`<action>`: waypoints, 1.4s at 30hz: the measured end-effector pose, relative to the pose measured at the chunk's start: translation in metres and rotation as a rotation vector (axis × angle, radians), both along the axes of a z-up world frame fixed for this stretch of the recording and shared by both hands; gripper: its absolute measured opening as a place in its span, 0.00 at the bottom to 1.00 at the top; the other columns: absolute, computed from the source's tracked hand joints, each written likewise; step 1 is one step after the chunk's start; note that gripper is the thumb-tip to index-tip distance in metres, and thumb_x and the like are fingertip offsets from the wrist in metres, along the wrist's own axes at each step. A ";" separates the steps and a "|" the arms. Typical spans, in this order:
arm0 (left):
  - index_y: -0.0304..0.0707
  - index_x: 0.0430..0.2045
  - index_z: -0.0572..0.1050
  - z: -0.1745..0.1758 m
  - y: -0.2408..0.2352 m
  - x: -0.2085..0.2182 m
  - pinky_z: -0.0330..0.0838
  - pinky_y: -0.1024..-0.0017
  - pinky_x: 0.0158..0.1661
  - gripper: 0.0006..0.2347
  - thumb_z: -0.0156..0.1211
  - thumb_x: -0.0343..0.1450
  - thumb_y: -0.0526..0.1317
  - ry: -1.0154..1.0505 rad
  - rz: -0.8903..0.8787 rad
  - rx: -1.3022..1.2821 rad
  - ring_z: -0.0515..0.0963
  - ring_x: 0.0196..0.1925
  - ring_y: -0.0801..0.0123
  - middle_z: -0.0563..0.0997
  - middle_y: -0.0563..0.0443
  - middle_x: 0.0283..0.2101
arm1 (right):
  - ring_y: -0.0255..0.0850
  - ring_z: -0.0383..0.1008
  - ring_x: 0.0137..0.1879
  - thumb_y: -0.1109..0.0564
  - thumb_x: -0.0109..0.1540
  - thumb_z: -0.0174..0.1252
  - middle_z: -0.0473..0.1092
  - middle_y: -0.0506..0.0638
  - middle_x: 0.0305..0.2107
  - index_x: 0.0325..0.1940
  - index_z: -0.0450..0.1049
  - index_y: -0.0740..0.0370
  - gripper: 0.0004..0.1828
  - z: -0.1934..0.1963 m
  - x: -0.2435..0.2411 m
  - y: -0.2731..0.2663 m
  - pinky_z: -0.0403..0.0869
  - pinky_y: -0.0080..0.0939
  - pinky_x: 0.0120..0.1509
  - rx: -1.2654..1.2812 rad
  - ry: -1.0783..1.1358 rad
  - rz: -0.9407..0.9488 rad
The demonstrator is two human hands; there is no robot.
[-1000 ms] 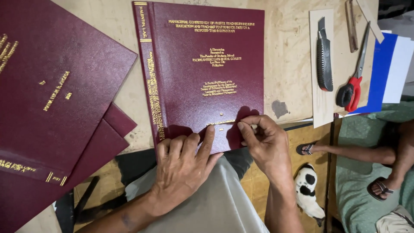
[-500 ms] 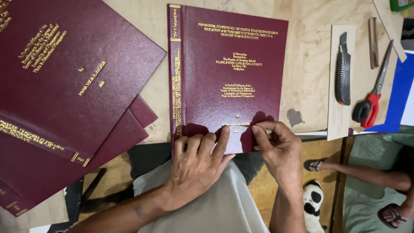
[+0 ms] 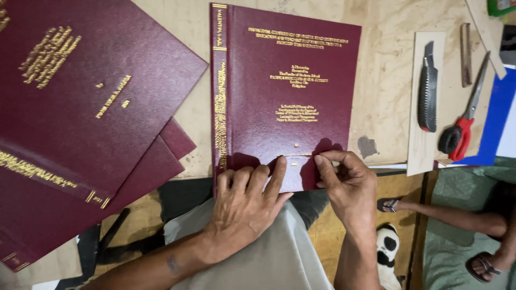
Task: Trimming excess binding material and applying decorative labels to hardbound book covers in a print shop.
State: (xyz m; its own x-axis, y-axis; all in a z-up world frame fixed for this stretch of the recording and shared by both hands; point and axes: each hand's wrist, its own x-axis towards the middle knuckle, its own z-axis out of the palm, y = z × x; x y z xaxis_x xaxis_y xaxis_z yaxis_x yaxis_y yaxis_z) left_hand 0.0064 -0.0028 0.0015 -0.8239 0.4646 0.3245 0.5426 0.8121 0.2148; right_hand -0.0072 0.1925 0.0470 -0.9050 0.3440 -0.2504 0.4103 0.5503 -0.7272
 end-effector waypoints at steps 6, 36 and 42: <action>0.43 0.62 0.69 -0.003 0.003 -0.001 0.68 0.61 0.35 0.28 0.61 0.74 0.61 0.016 0.005 0.051 0.71 0.40 0.61 0.74 0.51 0.45 | 0.29 0.70 0.27 0.58 0.63 0.64 0.76 0.49 0.33 0.40 0.80 0.63 0.05 -0.002 0.002 0.004 0.85 0.30 0.33 -0.024 0.012 -0.024; 0.44 0.64 0.69 0.000 0.001 -0.001 0.67 0.62 0.37 0.30 0.60 0.74 0.63 0.004 0.006 -0.011 0.70 0.41 0.63 0.73 0.51 0.44 | 0.28 0.69 0.25 0.58 0.64 0.63 0.76 0.47 0.30 0.40 0.80 0.63 0.05 -0.001 0.000 0.004 0.84 0.30 0.32 -0.013 0.013 0.017; 0.44 0.63 0.69 -0.001 0.001 -0.001 0.68 0.61 0.36 0.29 0.60 0.74 0.63 -0.003 -0.001 -0.004 0.70 0.41 0.62 0.73 0.51 0.45 | 0.27 0.68 0.26 0.58 0.64 0.63 0.74 0.47 0.28 0.41 0.80 0.63 0.05 -0.005 0.002 0.005 0.85 0.30 0.33 -0.051 0.023 -0.001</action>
State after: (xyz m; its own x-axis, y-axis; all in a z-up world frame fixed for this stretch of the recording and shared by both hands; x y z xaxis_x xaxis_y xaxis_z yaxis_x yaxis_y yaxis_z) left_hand 0.0055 -0.0020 0.0004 -0.8243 0.4670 0.3199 0.5429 0.8124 0.2128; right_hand -0.0050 0.1974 0.0421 -0.9103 0.3322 -0.2471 0.3941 0.5120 -0.7633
